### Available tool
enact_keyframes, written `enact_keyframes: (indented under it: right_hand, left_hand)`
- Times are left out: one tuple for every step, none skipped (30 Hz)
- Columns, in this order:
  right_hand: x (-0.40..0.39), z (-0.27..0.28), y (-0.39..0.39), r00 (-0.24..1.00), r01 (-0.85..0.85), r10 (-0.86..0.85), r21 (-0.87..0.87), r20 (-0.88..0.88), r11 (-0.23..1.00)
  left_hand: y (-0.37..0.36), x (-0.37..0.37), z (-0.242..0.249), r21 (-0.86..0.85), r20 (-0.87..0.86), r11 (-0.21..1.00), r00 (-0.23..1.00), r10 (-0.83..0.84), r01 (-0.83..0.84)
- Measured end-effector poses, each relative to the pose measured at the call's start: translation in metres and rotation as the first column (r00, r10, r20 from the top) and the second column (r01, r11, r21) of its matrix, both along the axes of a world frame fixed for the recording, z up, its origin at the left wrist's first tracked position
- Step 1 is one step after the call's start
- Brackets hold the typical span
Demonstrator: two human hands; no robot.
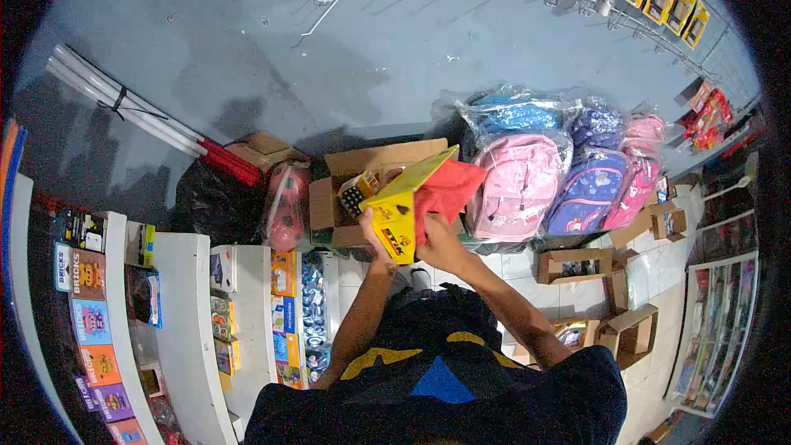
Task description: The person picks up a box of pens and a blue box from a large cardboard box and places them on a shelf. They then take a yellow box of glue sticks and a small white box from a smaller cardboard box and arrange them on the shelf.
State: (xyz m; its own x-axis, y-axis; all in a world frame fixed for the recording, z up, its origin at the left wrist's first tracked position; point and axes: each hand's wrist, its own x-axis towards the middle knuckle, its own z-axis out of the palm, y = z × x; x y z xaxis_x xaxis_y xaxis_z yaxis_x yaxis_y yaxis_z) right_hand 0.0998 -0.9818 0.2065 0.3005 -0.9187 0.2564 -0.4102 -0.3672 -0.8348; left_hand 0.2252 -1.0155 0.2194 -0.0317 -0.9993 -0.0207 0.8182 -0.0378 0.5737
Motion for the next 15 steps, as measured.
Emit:
enact_keyframes:
  right_hand:
    - [-0.001, 0.0, 0.004, 0.998, -0.013, 0.011, -0.031, -0.061, 0.999]
    - [-0.003, 0.003, -0.001, 0.989, -0.138, 0.136, -0.044, -0.054, 0.989]
    - [-0.007, 0.018, -0.003, 0.982, -0.172, 0.167, -0.053, -0.091, 0.984]
    - [-0.013, 0.041, -0.002, 0.972, -0.205, 0.195, -0.066, -0.129, 0.977]
    - [-0.017, 0.056, 0.0, 0.961, -0.236, 0.221, -0.075, -0.165, 0.969]
    - [-0.021, 0.061, 0.003, 0.951, -0.27, 0.253, -0.078, -0.178, 0.96]
    - [-0.027, 0.065, 0.005, 0.939, -0.304, 0.284, -0.081, -0.195, 0.949]
    - [-0.031, 0.07, 0.004, 0.924, -0.34, 0.315, -0.088, -0.216, 0.936]
    - [-0.033, 0.076, 0.005, 0.93, -0.316, 0.301, -0.038, -0.211, 0.948]
    - [-0.032, 0.081, 0.007, 0.935, -0.293, 0.29, 0.016, -0.205, 0.956]
    - [-0.031, 0.084, 0.01, 0.94, -0.271, 0.28, 0.073, -0.196, 0.96]
    - [-0.026, 0.085, 0.011, 0.963, -0.171, 0.173, 0.027, -0.208, 0.985]
    - [-0.017, 0.087, 0.011, 0.974, -0.068, 0.063, -0.019, -0.216, 0.997]
    - [-0.012, 0.087, 0.011, 0.974, 0.036, -0.05, -0.067, -0.219, 0.997]
    - [-0.012, 0.084, 0.009, 0.979, 0.038, -0.039, -0.006, -0.2, 0.999]
  left_hand:
    - [-0.002, -0.004, 0.009, -0.052, -0.053, 0.999, 0.998, -0.015, 0.012]
    - [-0.002, -0.005, 0.015, -0.097, -0.087, 0.994, 0.995, -0.053, 0.045]
    - [-0.003, -0.005, 0.019, -0.146, -0.119, 0.986, 0.989, -0.093, 0.075]
    - [-0.003, -0.005, 0.023, -0.194, -0.148, 0.975, 0.98, -0.135, 0.105]
    - [-0.004, -0.004, 0.026, -0.23, -0.163, 0.963, 0.971, -0.177, 0.136]
    - [-0.004, -0.002, 0.027, -0.257, -0.178, 0.954, 0.963, -0.204, 0.155]
    - [-0.003, 0.001, 0.031, -0.264, -0.185, 0.952, 0.961, -0.208, 0.155]
    - [-0.004, 0.004, 0.033, -0.271, -0.188, 0.95, 0.959, -0.212, 0.157]
    - [-0.004, 0.004, 0.033, -0.273, -0.193, 0.949, 0.958, -0.213, 0.156]
    - [-0.003, 0.005, 0.033, -0.263, -0.197, 0.954, 0.96, -0.197, 0.142]
    - [-0.003, 0.005, 0.032, -0.248, -0.196, 0.96, 0.963, -0.184, 0.132]
    - [-0.003, 0.006, 0.031, -0.232, -0.196, 0.965, 0.966, -0.167, 0.12]
    - [-0.002, 0.003, 0.028, -0.205, -0.195, 0.973, 0.97, -0.145, 0.104]
    - [-0.002, 0.004, 0.026, -0.186, -0.191, 0.978, 0.973, -0.126, 0.09]
    - [-0.001, 0.002, 0.023, -0.163, -0.186, 0.983, 0.976, -0.11, 0.08]
